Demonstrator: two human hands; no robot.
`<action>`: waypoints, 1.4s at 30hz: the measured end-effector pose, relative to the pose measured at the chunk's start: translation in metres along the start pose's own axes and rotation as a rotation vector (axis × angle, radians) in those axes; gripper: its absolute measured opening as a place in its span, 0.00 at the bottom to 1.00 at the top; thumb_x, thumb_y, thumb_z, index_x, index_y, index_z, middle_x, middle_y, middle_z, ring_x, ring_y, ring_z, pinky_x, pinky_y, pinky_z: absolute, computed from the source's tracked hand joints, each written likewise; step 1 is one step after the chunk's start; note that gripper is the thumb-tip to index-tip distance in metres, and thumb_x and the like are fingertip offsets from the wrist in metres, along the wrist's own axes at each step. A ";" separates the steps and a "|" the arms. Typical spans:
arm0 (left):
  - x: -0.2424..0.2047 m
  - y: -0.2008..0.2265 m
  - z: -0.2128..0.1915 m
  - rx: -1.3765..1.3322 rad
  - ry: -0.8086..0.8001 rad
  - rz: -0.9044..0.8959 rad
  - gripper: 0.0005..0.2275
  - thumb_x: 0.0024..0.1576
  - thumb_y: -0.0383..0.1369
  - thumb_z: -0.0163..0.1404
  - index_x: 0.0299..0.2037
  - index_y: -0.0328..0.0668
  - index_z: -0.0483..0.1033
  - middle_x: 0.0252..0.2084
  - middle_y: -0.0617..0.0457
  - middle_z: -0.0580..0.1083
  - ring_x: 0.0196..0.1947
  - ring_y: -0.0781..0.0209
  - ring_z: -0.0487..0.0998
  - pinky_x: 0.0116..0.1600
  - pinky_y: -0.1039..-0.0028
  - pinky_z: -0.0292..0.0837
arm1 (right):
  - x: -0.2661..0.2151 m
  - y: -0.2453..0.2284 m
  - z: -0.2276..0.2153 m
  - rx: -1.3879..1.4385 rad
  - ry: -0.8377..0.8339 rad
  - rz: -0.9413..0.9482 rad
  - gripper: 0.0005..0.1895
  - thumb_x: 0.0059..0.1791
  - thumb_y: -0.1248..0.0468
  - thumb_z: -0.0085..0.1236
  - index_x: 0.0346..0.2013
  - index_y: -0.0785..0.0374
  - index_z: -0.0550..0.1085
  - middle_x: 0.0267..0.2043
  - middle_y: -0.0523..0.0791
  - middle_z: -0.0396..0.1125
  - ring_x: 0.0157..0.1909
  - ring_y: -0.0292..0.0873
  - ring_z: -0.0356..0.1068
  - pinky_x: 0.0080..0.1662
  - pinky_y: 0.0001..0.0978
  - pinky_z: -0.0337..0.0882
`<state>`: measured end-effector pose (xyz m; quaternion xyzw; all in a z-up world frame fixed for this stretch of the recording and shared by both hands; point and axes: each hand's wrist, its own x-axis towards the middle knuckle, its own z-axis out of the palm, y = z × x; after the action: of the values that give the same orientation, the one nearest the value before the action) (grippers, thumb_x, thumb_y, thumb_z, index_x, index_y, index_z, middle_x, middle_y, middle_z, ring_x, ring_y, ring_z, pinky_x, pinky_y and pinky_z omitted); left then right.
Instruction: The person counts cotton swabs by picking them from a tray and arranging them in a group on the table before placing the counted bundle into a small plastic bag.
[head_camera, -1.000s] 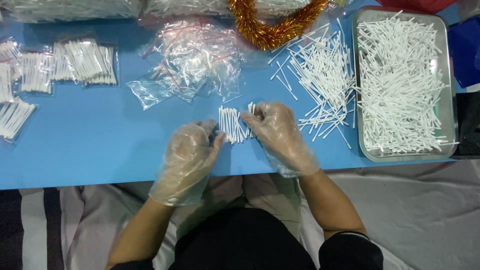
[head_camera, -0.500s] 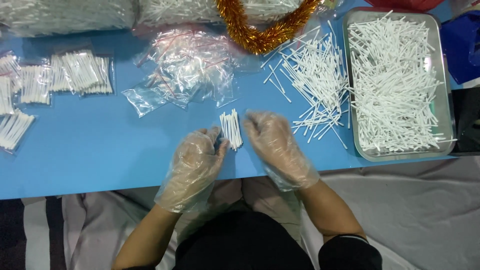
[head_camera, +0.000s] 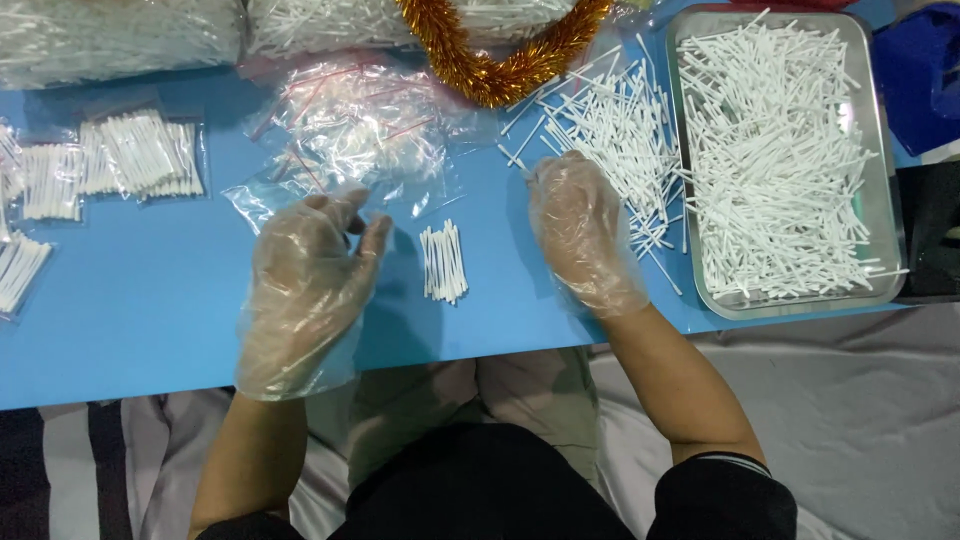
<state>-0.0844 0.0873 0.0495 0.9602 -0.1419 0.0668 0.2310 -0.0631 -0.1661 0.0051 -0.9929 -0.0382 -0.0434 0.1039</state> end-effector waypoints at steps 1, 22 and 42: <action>0.000 0.000 -0.001 -0.027 0.005 -0.040 0.13 0.60 0.36 0.56 0.47 0.35 0.84 0.24 0.47 0.79 0.33 0.47 0.83 0.49 0.61 0.78 | -0.006 0.001 0.002 -0.721 0.286 -0.142 0.05 0.56 0.65 0.53 0.36 0.61 0.73 0.32 0.46 0.65 0.34 0.39 0.68 0.38 0.26 0.71; 0.074 0.027 0.053 -0.858 -0.345 -0.107 0.23 0.60 0.52 0.50 0.46 0.39 0.83 0.32 0.44 0.80 0.35 0.56 0.83 0.40 0.64 0.81 | 0.020 -0.001 -0.023 0.615 -0.076 -0.006 0.13 0.57 0.60 0.48 0.34 0.65 0.73 0.24 0.50 0.68 0.30 0.47 0.74 0.30 0.36 0.70; 0.088 0.025 0.092 -1.363 -0.145 -0.397 0.16 0.54 0.42 0.63 0.43 0.36 0.82 0.37 0.43 0.81 0.37 0.58 0.82 0.44 0.68 0.81 | 0.031 0.001 -0.015 0.823 -0.249 0.058 0.08 0.55 0.64 0.54 0.34 0.64 0.75 0.25 0.47 0.71 0.34 0.42 0.76 0.35 0.32 0.73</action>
<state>-0.0024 0.0017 -0.0039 0.6119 0.0104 -0.1441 0.7776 -0.0335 -0.1678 0.0225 -0.8671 -0.0366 0.0984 0.4869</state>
